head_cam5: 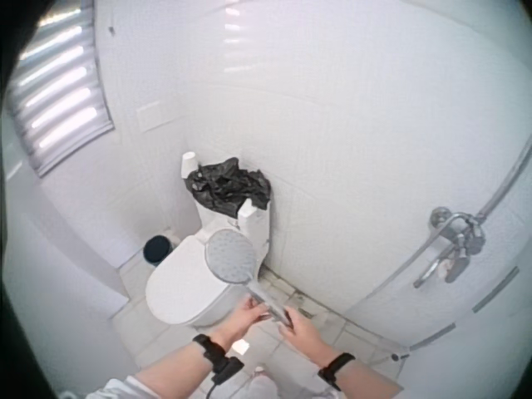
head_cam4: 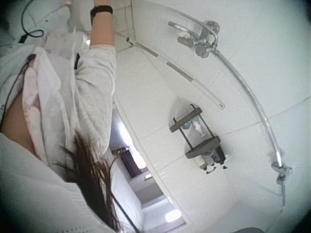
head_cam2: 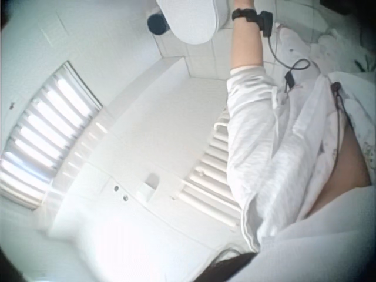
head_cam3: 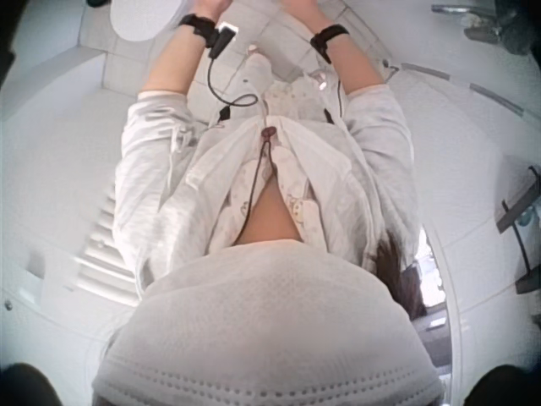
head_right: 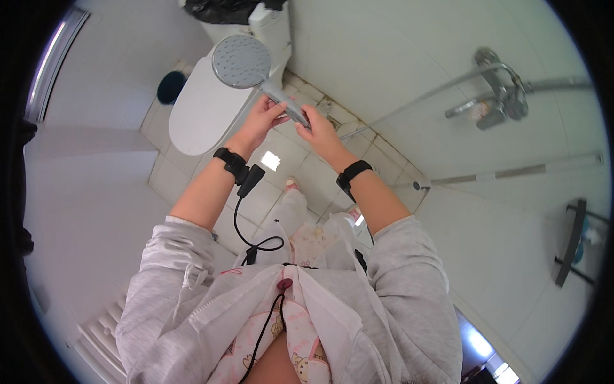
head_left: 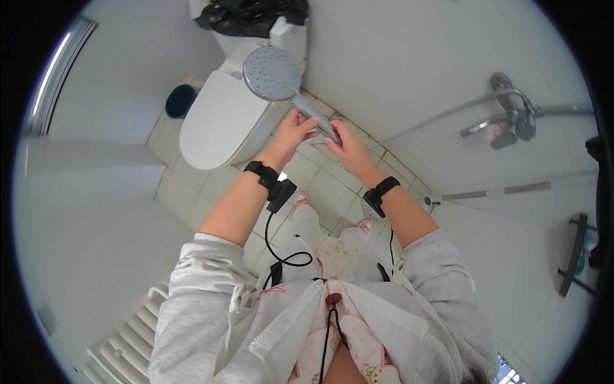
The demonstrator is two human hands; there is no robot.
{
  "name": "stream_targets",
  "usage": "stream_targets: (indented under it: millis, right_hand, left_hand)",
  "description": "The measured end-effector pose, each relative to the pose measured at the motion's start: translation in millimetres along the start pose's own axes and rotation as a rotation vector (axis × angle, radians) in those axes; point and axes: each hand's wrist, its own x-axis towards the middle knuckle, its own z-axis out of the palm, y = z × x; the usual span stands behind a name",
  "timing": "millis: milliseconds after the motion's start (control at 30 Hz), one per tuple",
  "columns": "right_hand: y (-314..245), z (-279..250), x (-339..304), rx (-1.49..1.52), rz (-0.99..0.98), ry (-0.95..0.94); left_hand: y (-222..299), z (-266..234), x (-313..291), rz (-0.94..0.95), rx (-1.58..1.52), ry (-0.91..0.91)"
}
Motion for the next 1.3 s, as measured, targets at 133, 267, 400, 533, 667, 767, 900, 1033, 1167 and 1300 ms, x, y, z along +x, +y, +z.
stream_targets:
  millis: [133, 267, 400, 533, 667, 767, 900, 1033, 1167, 1300]
  right_hand:
    - [-14.7, -0.6, -20.8, -0.111, 0.023, 0.034]
    - [-24.8, -2.7, -42.6, -0.103, 0.094, 0.035]
    - [-15.8, -12.6, -57.1, -0.062, 0.137, 0.052]
    - [-0.4, -26.2, -67.1, -0.024, 0.127, 0.055]
    - [9.6, -33.8, -70.9, -0.029, 0.180, 0.055]
    - [19.9, -33.6, -74.3, 0.000, 0.200, 0.048]
    - [34.0, -45.9, -79.8, -0.098, 0.215, 0.051]
    - [40.3, -95.2, -102.7, -0.010, 0.357, 0.192]
    - [41.4, -160.8, -119.8, -0.061, 0.400, 0.378]
    - [39.0, -190.4, -127.5, -0.020, 0.319, 0.444]
  left_hand:
    - [-0.8, 6.7, -11.1, -0.001, 0.036, -0.070]
    - [1.3, 14.6, -19.3, 0.034, 0.057, -0.173]
    - [-0.5, 36.4, -19.1, 0.051, 0.119, -0.249]
    - [-2.3, 58.5, -12.8, -0.003, 0.192, -0.297]
    - [-5.2, 71.0, -2.2, -0.006, 0.232, -0.347]
    - [-12.0, 72.6, 5.7, -0.040, 0.263, -0.380]
    - [-20.1, 76.2, 22.2, -0.032, 0.297, -0.435]
    - [-28.6, 76.9, 32.6, -0.064, 0.406, -0.407]
    - [-40.6, 73.8, 44.2, 0.004, 0.559, -0.405]
    - [-53.0, 72.8, 51.2, 0.101, 0.664, -0.425]
